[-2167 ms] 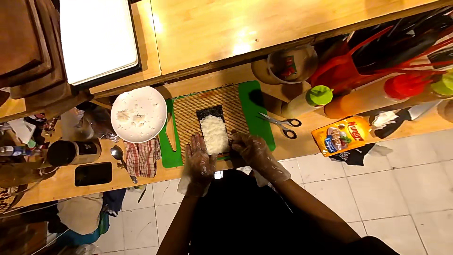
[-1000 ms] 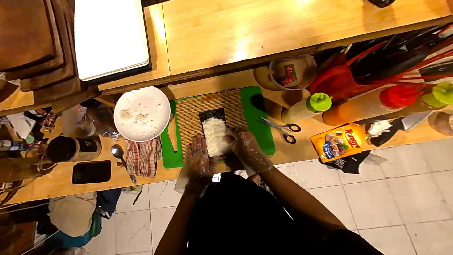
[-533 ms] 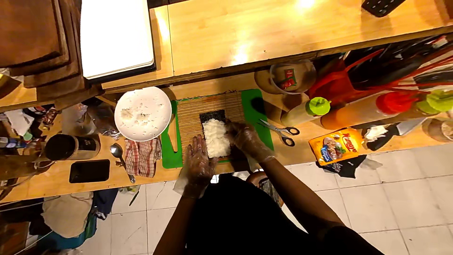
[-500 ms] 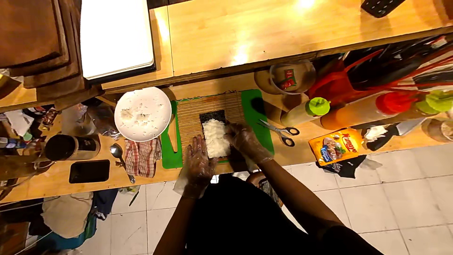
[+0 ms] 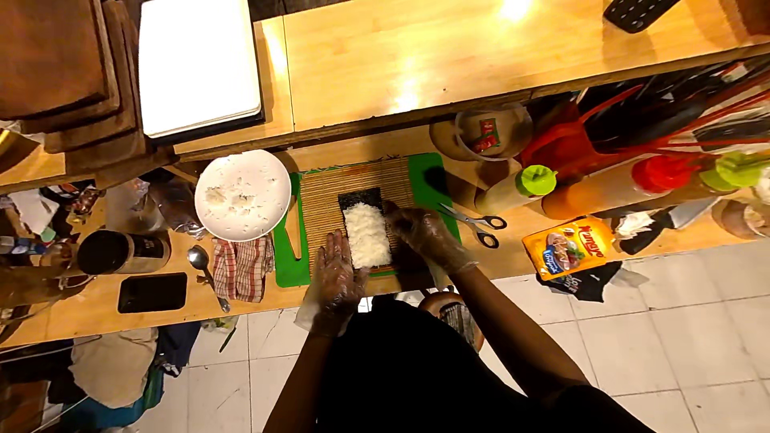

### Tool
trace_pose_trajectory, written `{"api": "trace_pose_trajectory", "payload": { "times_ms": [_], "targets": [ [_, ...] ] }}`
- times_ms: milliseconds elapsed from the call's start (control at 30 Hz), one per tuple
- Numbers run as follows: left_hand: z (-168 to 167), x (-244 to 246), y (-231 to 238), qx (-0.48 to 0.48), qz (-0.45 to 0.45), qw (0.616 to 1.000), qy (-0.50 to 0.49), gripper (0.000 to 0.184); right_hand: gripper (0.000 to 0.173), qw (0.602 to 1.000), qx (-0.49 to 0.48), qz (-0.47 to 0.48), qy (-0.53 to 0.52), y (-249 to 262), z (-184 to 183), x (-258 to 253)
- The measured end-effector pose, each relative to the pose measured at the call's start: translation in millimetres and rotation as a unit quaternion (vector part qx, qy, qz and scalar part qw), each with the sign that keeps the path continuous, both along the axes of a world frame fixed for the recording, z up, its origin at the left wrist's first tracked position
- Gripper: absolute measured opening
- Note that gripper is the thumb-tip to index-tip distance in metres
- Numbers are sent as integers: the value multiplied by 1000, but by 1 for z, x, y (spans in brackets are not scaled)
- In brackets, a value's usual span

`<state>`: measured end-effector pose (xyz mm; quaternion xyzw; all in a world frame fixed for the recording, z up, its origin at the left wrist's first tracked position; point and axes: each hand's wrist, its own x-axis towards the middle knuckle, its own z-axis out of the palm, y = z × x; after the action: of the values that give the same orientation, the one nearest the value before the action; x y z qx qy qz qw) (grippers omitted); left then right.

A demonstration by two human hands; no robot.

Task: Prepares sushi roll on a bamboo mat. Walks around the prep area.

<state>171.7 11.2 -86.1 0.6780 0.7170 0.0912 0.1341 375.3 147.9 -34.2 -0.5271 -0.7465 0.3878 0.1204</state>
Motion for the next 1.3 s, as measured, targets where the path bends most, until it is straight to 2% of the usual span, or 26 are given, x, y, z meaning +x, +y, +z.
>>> {"api": "trace_pose_trajectory", "payload": {
  "times_ms": [200,333,500,600,733,867,933,1067,1167,1300],
  "targets": [
    [4,-1,2,-25,-11,999,22,87,22,1000,1,13,-4,-29,-8,-5],
    [-2,2,0,-16,-9,999,37,87,17,1000,0,16,5,-33,-14,-6],
    [-1,1,2,-17,-8,999,43,87,22,1000,9,26,8,-40,-7,1],
    [-5,2,-1,-3,-6,999,39,86,14,998,41,30,21,-54,-16,-6],
    [0,1,1,-9,-7,999,38,84,18,996,83,22,8,-48,-8,-9],
    [-8,3,0,6,0,1000,18,82,23,993,113,38,5,-44,-22,-20],
    [-8,3,0,7,3,1000,23,83,23,993,110,45,-15,-45,-28,-26],
    [-2,4,3,-23,2,999,32,82,22,989,113,80,-57,-43,-17,-28],
    [1,4,4,-25,2,999,38,81,25,992,104,65,-38,-38,-10,-33],
    [6,4,4,-56,3,998,37,82,21,989,109,90,-39,-33,-23,-39]
  ]
}}
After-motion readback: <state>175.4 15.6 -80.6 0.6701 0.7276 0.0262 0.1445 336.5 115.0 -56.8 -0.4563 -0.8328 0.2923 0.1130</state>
